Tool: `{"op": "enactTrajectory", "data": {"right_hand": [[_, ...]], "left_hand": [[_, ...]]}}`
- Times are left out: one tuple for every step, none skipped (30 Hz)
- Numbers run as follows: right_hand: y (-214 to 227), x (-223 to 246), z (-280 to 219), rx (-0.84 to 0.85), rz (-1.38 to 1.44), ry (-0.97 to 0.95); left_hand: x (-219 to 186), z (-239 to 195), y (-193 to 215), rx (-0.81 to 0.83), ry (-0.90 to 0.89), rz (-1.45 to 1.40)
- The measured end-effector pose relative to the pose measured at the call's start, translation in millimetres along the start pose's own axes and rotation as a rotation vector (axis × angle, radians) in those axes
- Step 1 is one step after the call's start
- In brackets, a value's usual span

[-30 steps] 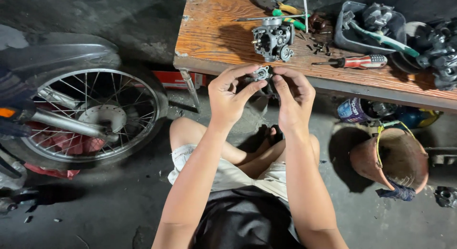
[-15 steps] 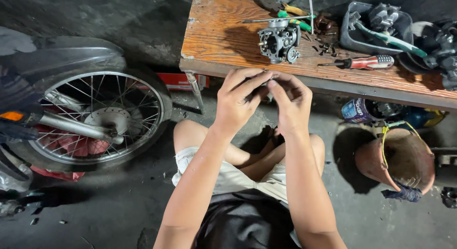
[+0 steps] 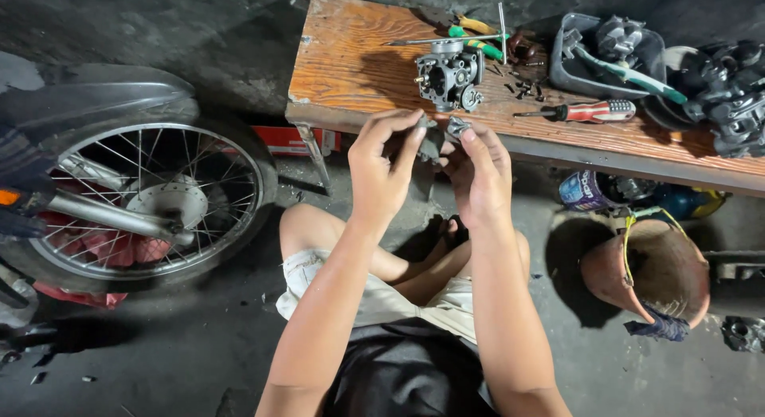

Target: The person cleans a disassembled carburetor on a wooden workbench. They wipe small metal components with a cloth, scrub parts using a toothbrush, and reassemble the carburetor by inserting and tightening screws.

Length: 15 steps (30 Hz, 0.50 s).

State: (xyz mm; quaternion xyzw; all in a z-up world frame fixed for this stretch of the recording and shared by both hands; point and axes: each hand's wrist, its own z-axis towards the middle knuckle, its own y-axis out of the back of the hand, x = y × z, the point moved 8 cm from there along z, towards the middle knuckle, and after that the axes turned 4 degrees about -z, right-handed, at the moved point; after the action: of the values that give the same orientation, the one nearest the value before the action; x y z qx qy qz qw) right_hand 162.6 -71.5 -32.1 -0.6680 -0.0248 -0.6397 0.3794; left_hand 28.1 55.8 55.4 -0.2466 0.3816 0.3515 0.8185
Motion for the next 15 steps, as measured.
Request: {"op": "enactTrajectory", "data": {"right_hand": [[-3,2,1,0.004,0.001,0.001],[-6,7,2,-0.002,-0.035,0.047],[-8,12,2,-0.008,-0.070,0.092],[-5,11,2,-0.009,-0.072,0.091],[-2,12,2,-0.010,-0.092,0.104],[-1,12,4,-0.007,-0.110,0.117],[0,11,2,-0.003,-0.110,0.117],[1,11,1,-0.002,-0.112,0.111],[2,10,0,-0.001,-0.113,0.105],[3,10,1,-0.006,-0.115,0.102],[3,11,2,0.002,-0.121,0.117],[2,12,4,0.014,-0.124,0.132],[0,14,1,0.012,-0.123,0.130],[-4,19,1,0.010,-0.147,0.148],[-7,23,0,0.008,-0.172,0.167]], "left_hand": [[1,0,-2,-0.003,-0.004,0.002],[-3,0,-4,0.002,-0.060,0.026],[-6,-1,-7,0.006,-0.117,0.050],[-8,-1,-9,0.006,-0.115,0.049],[-10,-2,-15,0.061,-0.122,0.029],[-13,-2,-20,0.114,-0.133,0.011],[-13,-1,-19,0.111,-0.134,0.012],[-14,-1,-20,0.133,-0.154,0.018],[-14,-1,-21,0.156,-0.174,0.025],[-15,0,-22,0.158,-0.170,0.023],[-16,0,-23,0.161,-0.172,0.039],[-18,1,-23,0.162,-0.176,0.059],[-17,-1,-23,0.164,-0.173,0.060],[-15,-1,-22,0.152,-0.161,0.033],[-13,-1,-22,0.140,-0.148,0.006]]}}
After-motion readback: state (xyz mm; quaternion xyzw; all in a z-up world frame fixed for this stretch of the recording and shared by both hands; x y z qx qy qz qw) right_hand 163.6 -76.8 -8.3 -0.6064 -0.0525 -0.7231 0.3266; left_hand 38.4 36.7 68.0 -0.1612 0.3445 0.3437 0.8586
